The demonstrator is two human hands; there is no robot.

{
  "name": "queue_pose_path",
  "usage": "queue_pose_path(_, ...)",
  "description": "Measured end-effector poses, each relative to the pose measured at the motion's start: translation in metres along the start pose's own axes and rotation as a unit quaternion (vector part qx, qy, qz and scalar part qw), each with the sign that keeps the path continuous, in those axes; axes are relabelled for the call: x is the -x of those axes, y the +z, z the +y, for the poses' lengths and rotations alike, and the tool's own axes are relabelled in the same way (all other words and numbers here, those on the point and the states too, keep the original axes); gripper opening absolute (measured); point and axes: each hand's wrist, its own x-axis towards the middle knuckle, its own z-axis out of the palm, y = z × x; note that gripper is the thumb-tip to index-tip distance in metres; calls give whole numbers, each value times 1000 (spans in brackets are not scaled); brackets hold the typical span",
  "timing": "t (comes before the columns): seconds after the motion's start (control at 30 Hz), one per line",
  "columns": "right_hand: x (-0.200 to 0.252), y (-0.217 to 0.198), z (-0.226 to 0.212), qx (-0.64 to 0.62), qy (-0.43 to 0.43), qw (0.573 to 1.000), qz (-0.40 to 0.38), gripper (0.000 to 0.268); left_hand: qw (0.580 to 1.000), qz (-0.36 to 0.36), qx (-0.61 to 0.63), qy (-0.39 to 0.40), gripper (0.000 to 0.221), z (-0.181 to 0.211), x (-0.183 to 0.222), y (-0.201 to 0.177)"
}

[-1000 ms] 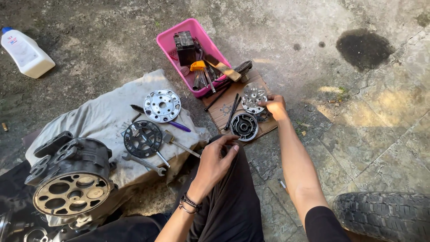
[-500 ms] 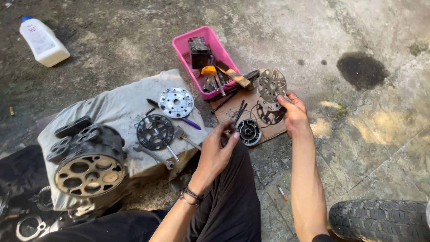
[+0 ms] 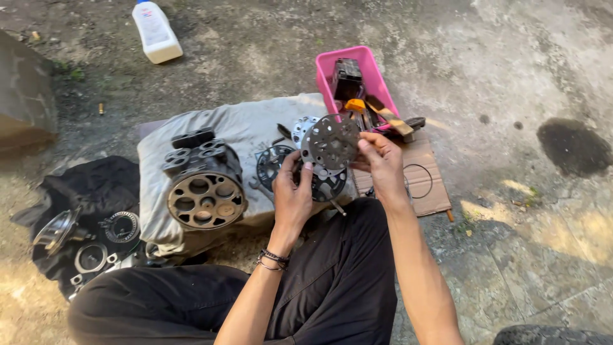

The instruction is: Disassembling and inspecting the internal components of an automotive AC compressor

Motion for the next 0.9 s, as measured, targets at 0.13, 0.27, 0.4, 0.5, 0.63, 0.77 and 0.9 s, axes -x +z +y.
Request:
queue_pose_path(0.13, -21, -6, 12, -29, 24, 999, -6, 15, 999, 32, -6, 3, 31, 6, -6, -19)
queue_pose_path(0.27, -26, -2, 16, -46, 33, 998, 41, 12, 998, 57, -41, 10, 31, 3, -10, -28)
queue_pose_path(0.4, -32, -18, 32, -73, 44, 996, 39, 16, 998, 51, -21, 22, 28, -15, -12, -30)
queue_pose_path(0.5, -17, 1, 13, -60, 36, 997, 12, 18, 999, 30, 7, 15, 27, -12, -12, -25)
queue_pose_path(0.63, 6, 29, -4, 2, -16, 1000, -14, 30, 1000, -4, 26, 9, 28, -11, -10, -23)
queue_pose_path(0.77, 24, 41, 13, 64, -109, 991, -40, 52, 999, -25, 20, -10, 34, -5, -1, -22)
queue_pose_path(0.9, 52, 59, 27, 10, -45, 998, -42, 53, 996, 36, 74, -22, 33, -20, 9, -18)
